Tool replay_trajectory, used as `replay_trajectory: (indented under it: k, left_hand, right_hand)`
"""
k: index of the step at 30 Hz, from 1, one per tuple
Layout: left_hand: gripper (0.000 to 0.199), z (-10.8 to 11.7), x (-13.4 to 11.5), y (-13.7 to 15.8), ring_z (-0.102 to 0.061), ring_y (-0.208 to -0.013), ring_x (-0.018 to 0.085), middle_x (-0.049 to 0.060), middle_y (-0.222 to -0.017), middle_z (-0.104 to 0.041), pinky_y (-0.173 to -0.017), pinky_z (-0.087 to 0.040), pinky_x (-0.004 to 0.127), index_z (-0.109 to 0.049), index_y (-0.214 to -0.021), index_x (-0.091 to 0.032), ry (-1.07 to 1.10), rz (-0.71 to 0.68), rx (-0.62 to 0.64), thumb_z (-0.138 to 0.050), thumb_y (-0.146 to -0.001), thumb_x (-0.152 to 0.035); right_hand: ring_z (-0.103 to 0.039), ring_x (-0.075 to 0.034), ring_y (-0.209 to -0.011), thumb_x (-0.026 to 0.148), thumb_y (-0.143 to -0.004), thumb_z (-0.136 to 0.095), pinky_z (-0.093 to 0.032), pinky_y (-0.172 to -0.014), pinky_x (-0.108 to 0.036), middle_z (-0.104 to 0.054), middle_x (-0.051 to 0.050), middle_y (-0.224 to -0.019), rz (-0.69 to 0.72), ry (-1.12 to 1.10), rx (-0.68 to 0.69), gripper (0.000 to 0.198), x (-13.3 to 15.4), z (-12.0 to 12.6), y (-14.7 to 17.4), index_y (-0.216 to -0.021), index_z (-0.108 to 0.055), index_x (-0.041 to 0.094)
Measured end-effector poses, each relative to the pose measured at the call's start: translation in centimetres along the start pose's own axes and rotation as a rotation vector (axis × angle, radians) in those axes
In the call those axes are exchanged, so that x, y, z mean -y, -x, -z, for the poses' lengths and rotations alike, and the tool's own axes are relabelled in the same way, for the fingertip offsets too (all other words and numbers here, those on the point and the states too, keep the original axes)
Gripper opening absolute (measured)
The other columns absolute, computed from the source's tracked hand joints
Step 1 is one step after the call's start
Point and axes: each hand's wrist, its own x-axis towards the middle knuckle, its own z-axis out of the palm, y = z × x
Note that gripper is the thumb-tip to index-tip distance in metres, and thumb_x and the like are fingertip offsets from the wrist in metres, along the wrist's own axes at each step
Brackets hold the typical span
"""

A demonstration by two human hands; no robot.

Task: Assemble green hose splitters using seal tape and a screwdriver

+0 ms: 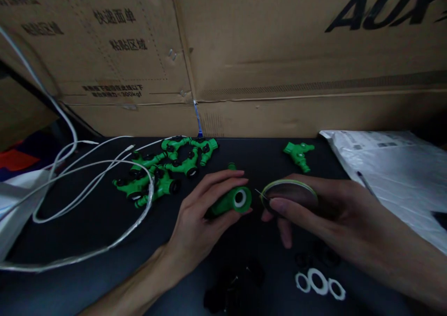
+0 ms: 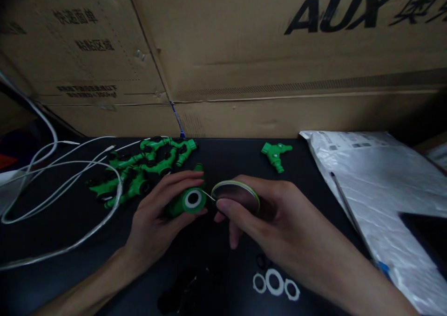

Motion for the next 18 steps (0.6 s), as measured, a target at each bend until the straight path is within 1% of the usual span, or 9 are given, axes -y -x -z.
replay_trajectory:
  k: [3,7,9,14,18]
  left_hand:
    - [0.044,0.07,0.07,0.04,-0.068,-0.120,0.021,0.006,-0.133,-0.069,-0.108,-0.056,0.035,-0.067,-0.131,-0.026,-0.036,-0.048,0.003,-0.079,-0.089,-0.016]
    - [0.047,0.18,0.20,-0.02,-0.069,-0.121,0.019,0.006,-0.133,-0.070,-0.108,-0.055,0.030,-0.067,-0.131,-0.024,-0.037,-0.053,0.017,-0.079,-0.087,-0.012]
    - [0.048,0.22,0.25,-0.08,-0.069,-0.121,0.018,0.005,-0.132,-0.071,-0.108,-0.055,0.028,-0.067,-0.131,-0.023,-0.031,-0.045,0.033,-0.079,-0.086,-0.011]
    - [0.046,0.25,0.21,-0.27,-0.071,-0.116,0.017,0.005,-0.126,-0.075,-0.104,-0.056,0.025,-0.068,-0.127,-0.021,-0.010,-0.022,0.073,-0.080,-0.083,-0.009]
    - [0.042,0.25,0.16,-0.29,-0.072,-0.113,0.016,0.006,-0.123,-0.076,-0.102,-0.057,0.024,-0.068,-0.125,-0.018,-0.028,-0.038,0.073,-0.079,-0.085,-0.010]
  right_hand:
    - [-0.060,-0.012,-0.056,0.044,-0.095,-0.064,-0.047,-0.056,-0.024,-0.069,-0.001,-0.068,-0.075,0.013,-0.004,0.027,0.15,-0.32,0.22,-0.084,-0.072,0.021]
    - [-0.047,-0.010,-0.051,0.041,-0.094,-0.062,-0.038,-0.048,-0.021,-0.053,0.004,-0.057,-0.115,0.007,0.011,0.025,0.24,-0.81,0.25,-0.081,-0.069,0.021]
    - [-0.045,-0.010,-0.050,0.041,-0.094,-0.060,-0.034,-0.046,-0.021,-0.050,0.004,-0.055,-0.123,0.024,0.011,0.025,0.27,-0.92,0.25,-0.081,-0.069,0.022]
    - [-0.056,-0.014,-0.056,0.038,-0.089,-0.059,-0.042,-0.051,-0.024,-0.063,0.000,-0.058,-0.100,0.077,-0.066,0.025,0.35,-0.86,0.20,-0.073,-0.068,0.022]
    - [-0.057,-0.014,-0.052,0.040,-0.087,-0.063,-0.042,-0.050,-0.023,-0.064,0.001,-0.054,-0.082,0.096,-0.100,0.026,0.05,-0.75,0.10,-0.069,-0.070,0.022]
